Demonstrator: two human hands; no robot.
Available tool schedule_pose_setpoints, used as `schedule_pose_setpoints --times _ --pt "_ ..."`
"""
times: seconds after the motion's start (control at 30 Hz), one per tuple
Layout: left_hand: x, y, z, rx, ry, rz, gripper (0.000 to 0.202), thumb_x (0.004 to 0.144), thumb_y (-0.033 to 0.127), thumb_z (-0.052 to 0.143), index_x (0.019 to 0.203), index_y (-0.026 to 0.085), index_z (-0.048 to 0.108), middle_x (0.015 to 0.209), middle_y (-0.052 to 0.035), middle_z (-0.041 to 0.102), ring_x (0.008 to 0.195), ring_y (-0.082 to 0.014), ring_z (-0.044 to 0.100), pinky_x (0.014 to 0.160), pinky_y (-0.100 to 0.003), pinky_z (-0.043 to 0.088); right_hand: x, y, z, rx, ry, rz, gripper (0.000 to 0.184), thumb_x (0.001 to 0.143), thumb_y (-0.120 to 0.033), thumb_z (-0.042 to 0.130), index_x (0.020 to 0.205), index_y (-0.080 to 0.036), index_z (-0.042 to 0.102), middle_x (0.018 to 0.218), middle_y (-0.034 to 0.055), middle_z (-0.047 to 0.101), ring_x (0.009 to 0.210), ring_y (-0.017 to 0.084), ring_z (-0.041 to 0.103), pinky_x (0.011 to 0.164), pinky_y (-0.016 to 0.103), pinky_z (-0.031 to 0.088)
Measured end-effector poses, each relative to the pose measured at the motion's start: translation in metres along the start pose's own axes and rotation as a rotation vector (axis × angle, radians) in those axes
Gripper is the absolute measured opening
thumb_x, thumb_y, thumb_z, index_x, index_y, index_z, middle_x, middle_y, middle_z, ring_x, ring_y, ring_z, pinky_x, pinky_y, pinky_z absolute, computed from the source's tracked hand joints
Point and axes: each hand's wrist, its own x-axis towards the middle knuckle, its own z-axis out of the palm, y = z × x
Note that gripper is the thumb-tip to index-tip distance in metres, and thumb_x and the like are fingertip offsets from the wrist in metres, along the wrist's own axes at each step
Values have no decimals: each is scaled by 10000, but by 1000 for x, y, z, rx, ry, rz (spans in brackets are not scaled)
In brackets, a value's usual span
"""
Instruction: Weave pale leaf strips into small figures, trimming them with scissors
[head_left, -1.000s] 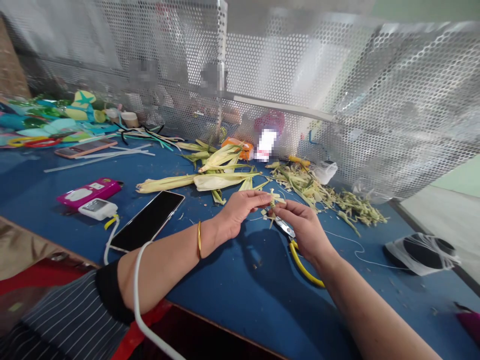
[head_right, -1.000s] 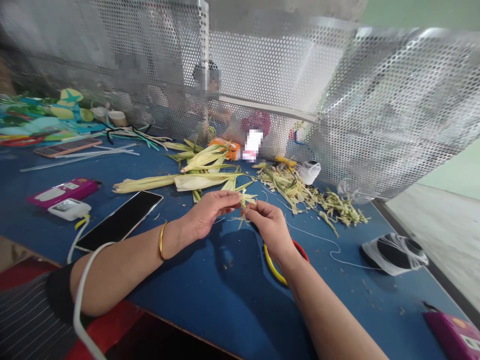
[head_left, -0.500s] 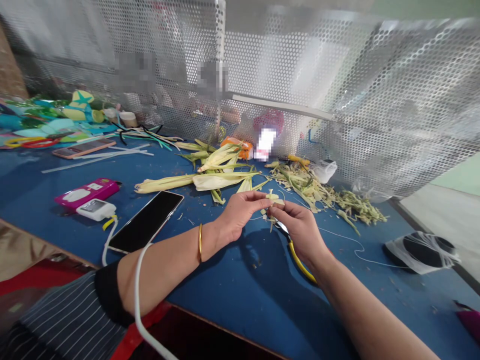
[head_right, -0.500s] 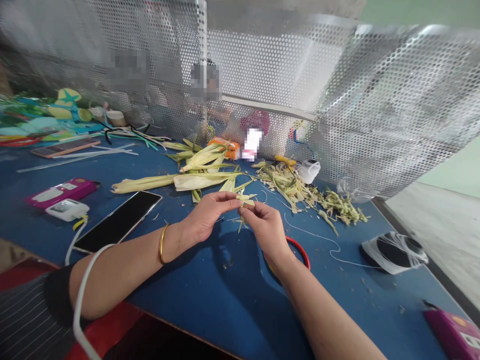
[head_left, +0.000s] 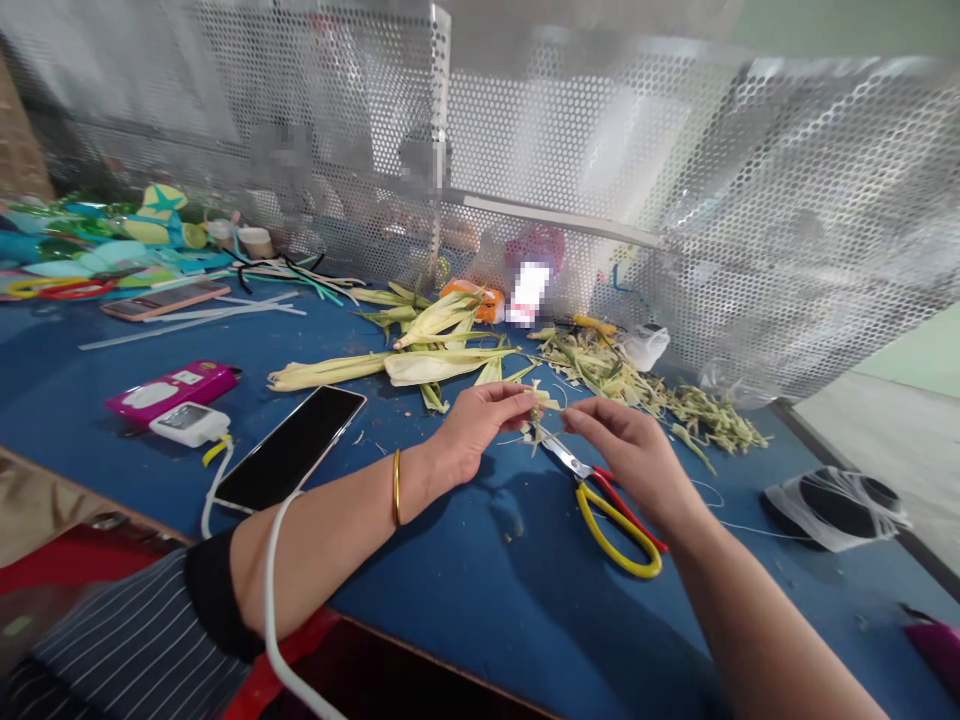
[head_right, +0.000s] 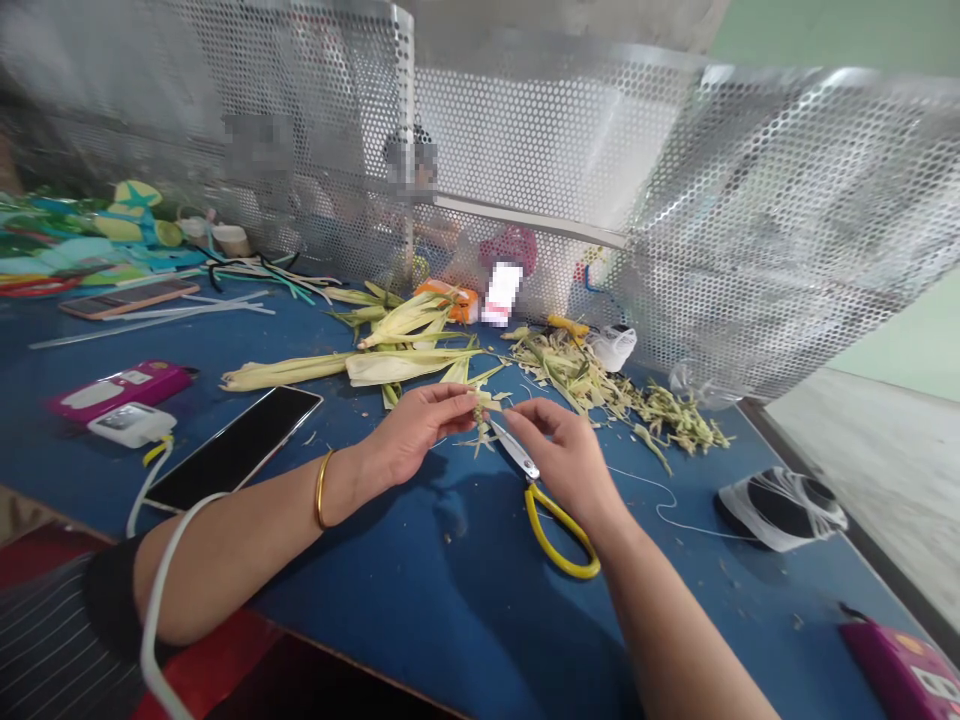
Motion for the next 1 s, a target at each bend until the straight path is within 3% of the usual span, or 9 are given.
schedule_pose_setpoints --times 0.1,0.23,0.33,0.47,0.53,0.63,0.73,0.87,1.0 --pt "1 0 -1 -44 -16 -14 208 677 291 815 794 156 709 793 -42 711 769 -141 664 824 -320 492 -15 11 -26 -442 -54 -5 204 822 -421 580 882 -243 660 796 23 687 726 211 609 663 321 397" --pt "3 -2 -3 -100 -23 -25 198 700 262 804 821 153 691 756 -33 703 760 -157 691 779 -311 508 -39 35 -35 -874 -310 118 191 762 -251 593 946 -221 630 887 71 701 752 241 643 596 304 342" --pt "4 -3 -3 -112 -21 -41 176 712 231 791 827 153 683 718 -17 688 703 -143 685 726 -289 507 -47 44 -27 -1023 -372 123 286 735 -134 548 1011 -187 603 946 105 697 824 259 660 602 301 326" --pt "5 -1 -3 -110 -9 -56 140 734 196 770 822 143 674 706 -16 681 644 -121 667 675 -258 502 -41 42 -17 -1024 -363 114 572 706 -85 522 1274 -149 515 1004 133 710 861 278 676 606 301 329" --pt "7 -1 -5 -121 10 -72 113 755 177 750 827 137 672 705 -21 677 641 -122 664 645 -244 497 -37 40 -16 -984 -363 121 654 715 -107 524 1363 -171 468 997 128 720 858 287 680 606 302 338" --pt "11 -1 -8 -166 91 -127 56 805 168 704 826 130 668 737 -39 687 643 -119 661 612 -227 494 -35 38 -20 -810 -351 138 560 761 -171 521 1316 -238 549 931 86 731 841 271 676 643 308 386" --pt "12 0 -9 -175 164 -144 46 805 150 705 816 131 664 718 -33 677 642 -121 666 593 -215 487 -37 33 -24 -369 -279 177 503 772 -272 552 1274 -242 580 816 35 683 701 213 636 625 307 435" --pt "10 1 -6 -129 178 -72 90 772 138 736 841 137 678 689 -15 667 636 -127 666 598 -228 496 -41 23 -21 284 -151 238 605 729 -386 698 1284 -232 514 781 -12 586 536 119 511 505 265 434" --pt "8 0 -4 -71 223 9 72 761 129 734 822 130 697 706 -8 662 602 -102 628 611 -242 505 -48 13 -10 518 -254 211 620 719 -482 785 1237 -253 530 821 -6 578 566 88 489 488 215 421"
